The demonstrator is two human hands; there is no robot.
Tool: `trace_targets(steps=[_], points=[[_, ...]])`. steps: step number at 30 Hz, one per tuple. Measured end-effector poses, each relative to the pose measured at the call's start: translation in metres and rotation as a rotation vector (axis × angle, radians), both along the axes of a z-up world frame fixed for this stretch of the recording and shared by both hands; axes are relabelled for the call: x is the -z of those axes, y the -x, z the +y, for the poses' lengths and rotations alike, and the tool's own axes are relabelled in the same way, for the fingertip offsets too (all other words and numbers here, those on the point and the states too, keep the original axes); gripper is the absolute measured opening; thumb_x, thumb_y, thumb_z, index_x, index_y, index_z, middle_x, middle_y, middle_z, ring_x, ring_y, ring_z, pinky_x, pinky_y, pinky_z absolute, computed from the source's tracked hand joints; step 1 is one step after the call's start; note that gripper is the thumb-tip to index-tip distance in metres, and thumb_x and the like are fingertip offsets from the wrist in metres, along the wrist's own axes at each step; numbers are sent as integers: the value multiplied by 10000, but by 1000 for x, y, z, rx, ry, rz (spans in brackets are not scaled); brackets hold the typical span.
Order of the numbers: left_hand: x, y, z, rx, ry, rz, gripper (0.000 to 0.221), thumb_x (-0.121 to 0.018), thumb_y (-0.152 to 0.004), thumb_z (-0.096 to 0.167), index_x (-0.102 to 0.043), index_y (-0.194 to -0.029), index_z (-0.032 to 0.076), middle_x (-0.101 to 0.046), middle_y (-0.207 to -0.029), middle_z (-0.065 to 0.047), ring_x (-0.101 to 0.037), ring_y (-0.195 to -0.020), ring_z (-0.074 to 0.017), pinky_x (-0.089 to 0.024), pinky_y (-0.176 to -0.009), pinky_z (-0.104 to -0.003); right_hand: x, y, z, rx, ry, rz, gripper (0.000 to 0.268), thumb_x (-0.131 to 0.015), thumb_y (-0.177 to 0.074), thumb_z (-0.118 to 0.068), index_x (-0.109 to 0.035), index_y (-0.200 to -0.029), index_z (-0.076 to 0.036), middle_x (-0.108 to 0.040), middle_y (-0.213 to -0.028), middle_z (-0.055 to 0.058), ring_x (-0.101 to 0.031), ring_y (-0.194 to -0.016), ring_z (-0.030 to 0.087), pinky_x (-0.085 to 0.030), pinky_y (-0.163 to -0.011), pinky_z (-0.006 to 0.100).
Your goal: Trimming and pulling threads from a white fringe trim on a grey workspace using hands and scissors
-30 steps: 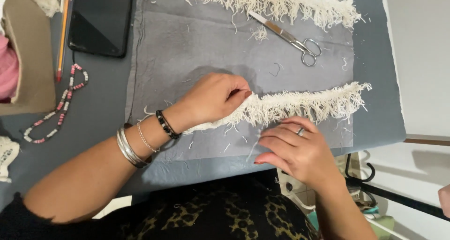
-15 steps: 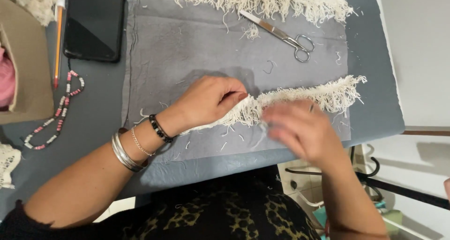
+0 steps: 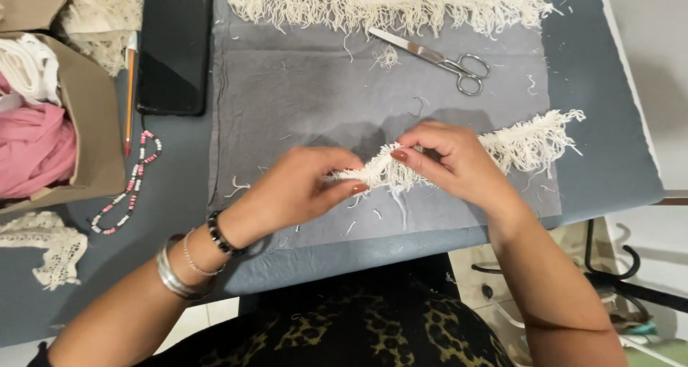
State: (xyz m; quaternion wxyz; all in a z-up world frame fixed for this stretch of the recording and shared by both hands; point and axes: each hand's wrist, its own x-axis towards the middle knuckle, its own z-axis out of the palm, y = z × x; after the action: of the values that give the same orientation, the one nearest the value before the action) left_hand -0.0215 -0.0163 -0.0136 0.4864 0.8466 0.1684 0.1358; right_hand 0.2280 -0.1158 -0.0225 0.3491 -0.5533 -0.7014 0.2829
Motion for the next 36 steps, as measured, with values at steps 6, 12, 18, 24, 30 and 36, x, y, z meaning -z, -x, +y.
trace_targets(steps=[6,12,18,24,30,36], points=[[-8,17,-20,-126,284,81,152,-620,-979,198,-721,-1038,100,-771,-695,-114,-757,-551,-215,-589,-490,-315,-4,-5,-1,-48,57,20,78,-693,-926,-104,-754,-970,-84,-728,-827,101,-696,-830,274,-541,-807,402],[4,25,-23,-123,389,88,189,-611,-990,274,-686,-1035,107,-754,-712,-111,-733,-641,-199,-586,-518,-364,-2,1,1,-75,104,18,59,-730,-908,-125,-772,-929,-90,-745,-825,87,-713,-821,281,-548,-812,412],[-1,21,13,-277,-303,456,222,-615,-965,372,-710,-966,171,-735,-823,-116,-741,-834,-398,-591,-684,-484,0,11,4,30,-85,-152,180,-714,-942,-115,-735,-1116,-73,-720,-958,140,-705,-958,358,-549,-877,457],[19,-21,19,-137,-646,174,81,-629,-932,200,-701,-934,238,-694,-856,-31,-721,-846,-344,-573,-684,-433,10,2,-23,197,-156,-297,262,-647,-979,-75,-741,-1211,-153,-725,-1069,76,-688,-1037,298,-540,-921,418],[27,-56,23,127,-424,-83,139,-612,-914,179,-724,-833,168,-685,-857,-69,-706,-860,-387,-565,-708,-453,-10,35,-43,57,-183,-582,281,-710,-946,-262,-720,-1202,-146,-725,-1116,86,-668,-1118,288,-490,-951,465],[39,-48,34,125,-396,-140,143,-620,-933,81,-690,-809,79,-652,-871,-115,-674,-855,-413,-559,-709,-491,-27,36,-72,-111,-15,-561,192,-669,-929,-367,-740,-904,-190,-754,-904,-7,-701,-879,218,-526,-860,440]])
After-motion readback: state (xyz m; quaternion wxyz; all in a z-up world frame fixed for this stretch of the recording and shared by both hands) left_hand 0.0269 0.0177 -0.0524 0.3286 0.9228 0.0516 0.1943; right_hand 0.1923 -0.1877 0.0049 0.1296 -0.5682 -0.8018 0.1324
